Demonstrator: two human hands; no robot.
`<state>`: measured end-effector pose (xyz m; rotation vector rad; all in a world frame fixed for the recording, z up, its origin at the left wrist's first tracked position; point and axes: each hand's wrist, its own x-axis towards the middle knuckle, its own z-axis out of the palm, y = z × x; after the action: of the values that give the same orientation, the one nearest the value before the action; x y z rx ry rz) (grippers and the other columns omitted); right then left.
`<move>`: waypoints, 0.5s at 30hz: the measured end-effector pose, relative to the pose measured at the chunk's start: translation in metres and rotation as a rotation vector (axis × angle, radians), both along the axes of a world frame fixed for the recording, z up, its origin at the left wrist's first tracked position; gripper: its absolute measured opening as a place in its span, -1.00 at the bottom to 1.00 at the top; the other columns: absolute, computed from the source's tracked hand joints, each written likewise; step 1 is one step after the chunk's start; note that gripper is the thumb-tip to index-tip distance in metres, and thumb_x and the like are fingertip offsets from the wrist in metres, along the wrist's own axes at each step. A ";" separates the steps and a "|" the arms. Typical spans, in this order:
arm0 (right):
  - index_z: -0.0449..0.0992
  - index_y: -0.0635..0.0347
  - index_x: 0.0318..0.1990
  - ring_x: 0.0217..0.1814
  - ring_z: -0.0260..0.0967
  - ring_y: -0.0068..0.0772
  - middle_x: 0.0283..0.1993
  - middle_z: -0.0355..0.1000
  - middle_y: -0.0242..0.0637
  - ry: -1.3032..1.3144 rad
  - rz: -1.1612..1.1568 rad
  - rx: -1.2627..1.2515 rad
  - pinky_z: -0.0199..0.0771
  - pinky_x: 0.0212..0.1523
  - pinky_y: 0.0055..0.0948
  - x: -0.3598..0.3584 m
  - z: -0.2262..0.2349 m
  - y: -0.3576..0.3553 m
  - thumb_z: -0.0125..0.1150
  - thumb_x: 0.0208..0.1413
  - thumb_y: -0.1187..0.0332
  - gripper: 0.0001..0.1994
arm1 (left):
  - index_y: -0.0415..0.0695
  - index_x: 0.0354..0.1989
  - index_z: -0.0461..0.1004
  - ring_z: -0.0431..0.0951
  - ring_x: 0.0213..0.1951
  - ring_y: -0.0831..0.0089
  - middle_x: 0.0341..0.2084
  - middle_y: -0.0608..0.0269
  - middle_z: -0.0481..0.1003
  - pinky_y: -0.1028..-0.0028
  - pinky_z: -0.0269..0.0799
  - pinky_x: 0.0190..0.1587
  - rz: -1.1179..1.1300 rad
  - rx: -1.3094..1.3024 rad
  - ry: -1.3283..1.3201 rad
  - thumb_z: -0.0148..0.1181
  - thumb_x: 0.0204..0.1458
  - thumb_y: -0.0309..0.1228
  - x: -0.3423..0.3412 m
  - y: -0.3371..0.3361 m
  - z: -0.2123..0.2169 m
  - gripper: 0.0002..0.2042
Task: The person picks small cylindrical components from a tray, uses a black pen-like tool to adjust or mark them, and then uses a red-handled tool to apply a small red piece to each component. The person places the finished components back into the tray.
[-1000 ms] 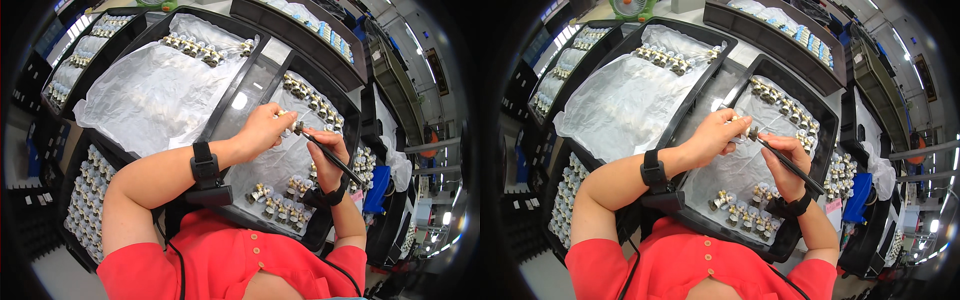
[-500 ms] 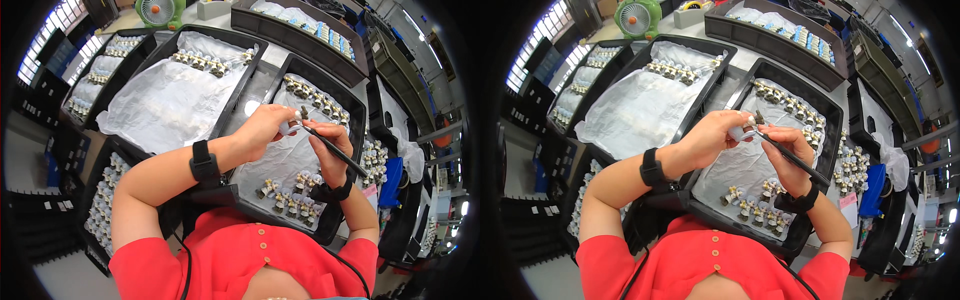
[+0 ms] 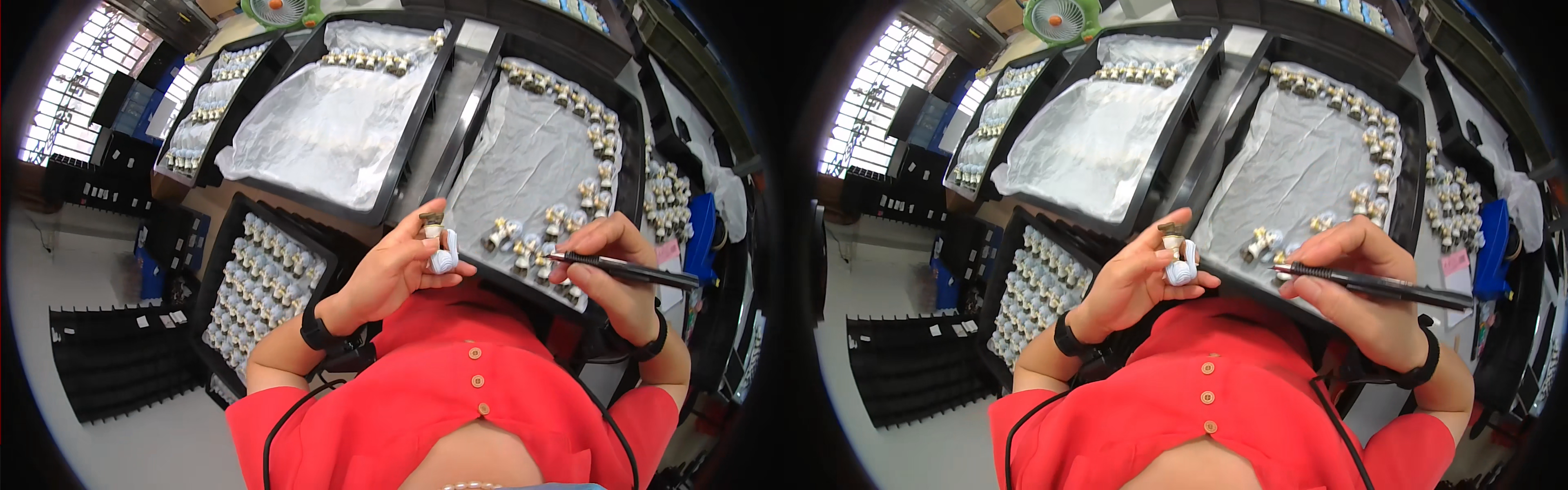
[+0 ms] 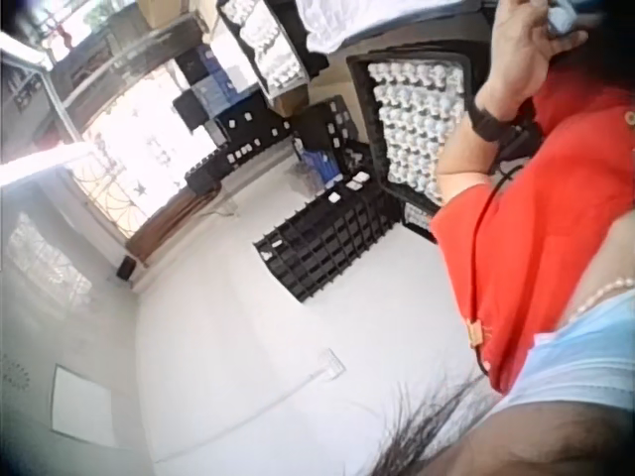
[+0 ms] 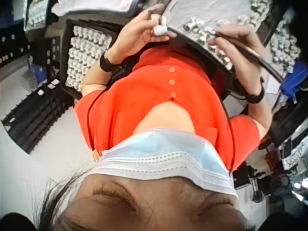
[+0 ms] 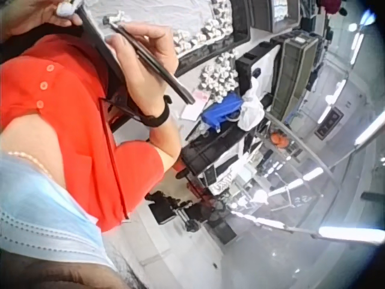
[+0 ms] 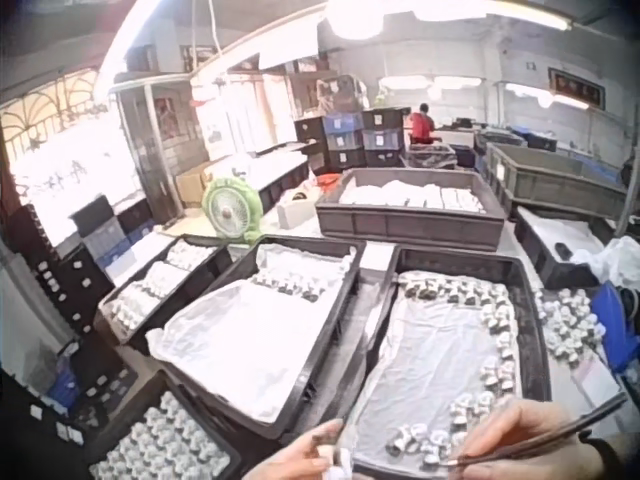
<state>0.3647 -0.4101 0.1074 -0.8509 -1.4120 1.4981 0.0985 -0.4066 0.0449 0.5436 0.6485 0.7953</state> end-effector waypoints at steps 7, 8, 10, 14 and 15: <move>0.42 0.28 -0.31 -0.23 0.45 -0.43 -0.25 0.45 -0.17 -0.156 0.062 0.445 0.45 -0.25 -0.54 -0.045 -0.060 -0.038 0.23 -0.14 0.67 -0.79 | -0.09 0.20 0.06 0.46 -0.08 0.34 -0.19 0.26 0.37 0.40 0.38 -0.03 -0.140 -0.036 0.040 0.03 0.12 -0.36 -0.014 -0.058 -0.017 -0.52; 0.43 0.27 -0.31 -0.23 0.45 -0.44 -0.25 0.45 -0.18 -0.167 0.057 0.456 0.45 -0.26 -0.55 -0.051 -0.073 -0.040 0.24 -0.14 0.65 -0.80 | -0.10 0.19 0.08 0.46 -0.09 0.36 -0.20 0.26 0.38 0.41 0.38 -0.03 -0.151 -0.046 0.065 0.03 0.12 -0.36 -0.015 -0.066 -0.022 -0.53; 0.45 0.24 -0.30 -0.25 0.45 -0.43 -0.26 0.46 -0.19 -0.131 0.039 0.397 0.46 -0.28 -0.57 -0.059 -0.103 -0.049 0.24 -0.13 0.63 -0.80 | -0.14 0.16 0.13 0.48 -0.12 0.43 -0.22 0.24 0.43 0.47 0.43 -0.10 -0.158 -0.081 0.107 0.05 0.12 -0.36 -0.018 -0.083 -0.033 -0.55; 0.45 0.25 -0.34 -0.24 0.47 -0.38 -0.29 0.48 -0.22 -0.138 0.059 0.384 0.46 -0.15 -0.42 -0.067 -0.128 -0.069 0.25 -0.13 0.62 -0.83 | -0.17 0.15 0.14 0.50 -0.13 0.42 -0.17 0.18 0.45 0.50 0.47 -0.15 -0.179 -0.141 0.105 0.10 0.08 -0.39 -0.023 -0.108 -0.051 -0.53; 0.45 0.25 -0.35 -0.23 0.48 -0.36 -0.31 0.49 -0.23 -0.149 0.063 0.422 0.46 -0.12 -0.40 -0.068 -0.129 -0.071 0.26 -0.13 0.61 -0.83 | -0.18 0.15 0.14 0.50 -0.14 0.41 -0.17 0.17 0.45 0.48 0.47 -0.14 -0.175 -0.151 0.092 0.10 0.08 -0.39 -0.023 -0.109 -0.052 -0.54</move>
<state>0.2971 -0.4815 -0.0219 -0.6666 -1.7975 1.1366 0.0752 -0.5161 -0.0072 0.4935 0.7291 0.5542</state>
